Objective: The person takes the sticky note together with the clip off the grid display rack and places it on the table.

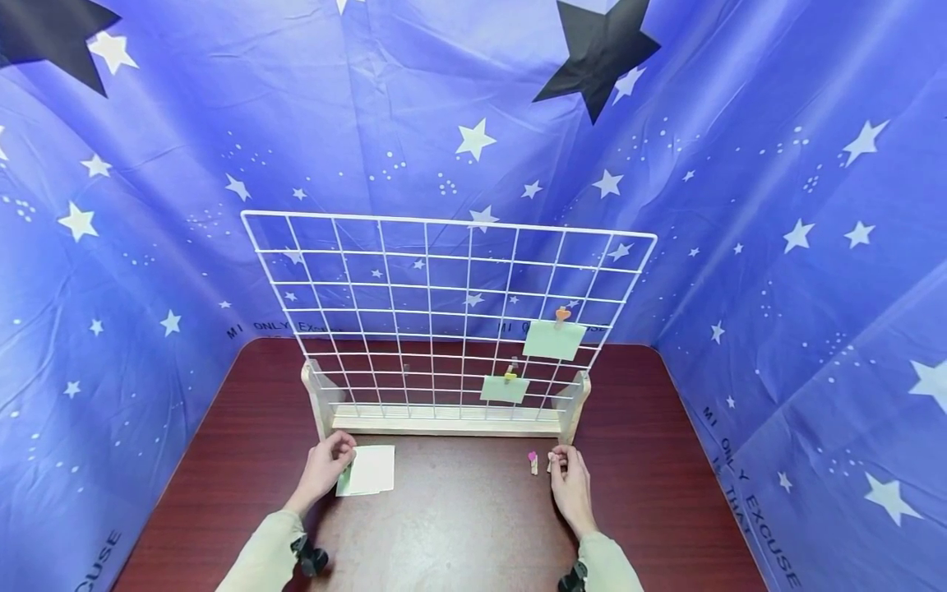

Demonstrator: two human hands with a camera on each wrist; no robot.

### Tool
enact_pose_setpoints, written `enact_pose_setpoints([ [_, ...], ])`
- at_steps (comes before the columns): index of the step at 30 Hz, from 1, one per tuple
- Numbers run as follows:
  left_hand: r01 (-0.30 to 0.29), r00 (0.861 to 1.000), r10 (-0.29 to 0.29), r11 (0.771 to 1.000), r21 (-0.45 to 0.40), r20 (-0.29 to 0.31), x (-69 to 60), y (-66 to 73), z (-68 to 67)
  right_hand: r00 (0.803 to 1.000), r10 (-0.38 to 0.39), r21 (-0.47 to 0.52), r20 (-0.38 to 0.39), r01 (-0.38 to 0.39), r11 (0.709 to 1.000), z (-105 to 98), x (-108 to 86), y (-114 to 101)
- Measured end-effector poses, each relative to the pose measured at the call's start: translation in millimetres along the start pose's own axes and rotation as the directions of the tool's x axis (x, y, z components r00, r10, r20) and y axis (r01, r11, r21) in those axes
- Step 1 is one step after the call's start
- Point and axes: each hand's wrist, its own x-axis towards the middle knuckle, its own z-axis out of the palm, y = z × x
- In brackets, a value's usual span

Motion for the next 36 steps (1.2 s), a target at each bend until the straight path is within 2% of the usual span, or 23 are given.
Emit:
enact_pose_setpoints([
  [6, 0.009, 1.0, -0.01, 0.999, 0.05, 0.007, 0.8, 0.8, -2.1, 1.0, -0.007, -0.055, 0.015, 0.008, 0.998, 2, 2.0, 4],
  [12, -0.03, 1.0, 0.03, 0.996, 0.088, -0.006, 3.2, 3.4, -3.8, 1.0, 0.003, -0.075, 0.007, -0.002, 0.997, 4, 5.0, 3],
  [20, -0.071, 0.997, 0.073, 0.988, 0.136, -0.006, 6.4, 4.9, -6.2, 0.992, 0.127, -0.04, 0.001, -0.127, 0.991, 5, 5.1, 0],
  [29, -0.08, 0.997, 0.078, 0.979, 0.189, 0.02, 6.3, 7.9, -8.0, 0.991, 0.064, -0.02, -0.121, -0.067, 0.998, 2, 0.1, -2],
  [33, -0.115, 0.993, 0.116, 0.976, 0.187, 0.001, 5.0, 10.1, -10.8, 0.993, 0.011, -0.015, -0.122, -0.013, 1.0, 1, 1.4, -4],
  [36, -0.111, 0.994, 0.113, 0.976, 0.186, -0.002, 4.5, 13.2, -13.3, 0.994, -0.018, -0.01, -0.111, 0.017, 1.0, 1, 3.6, -5],
])
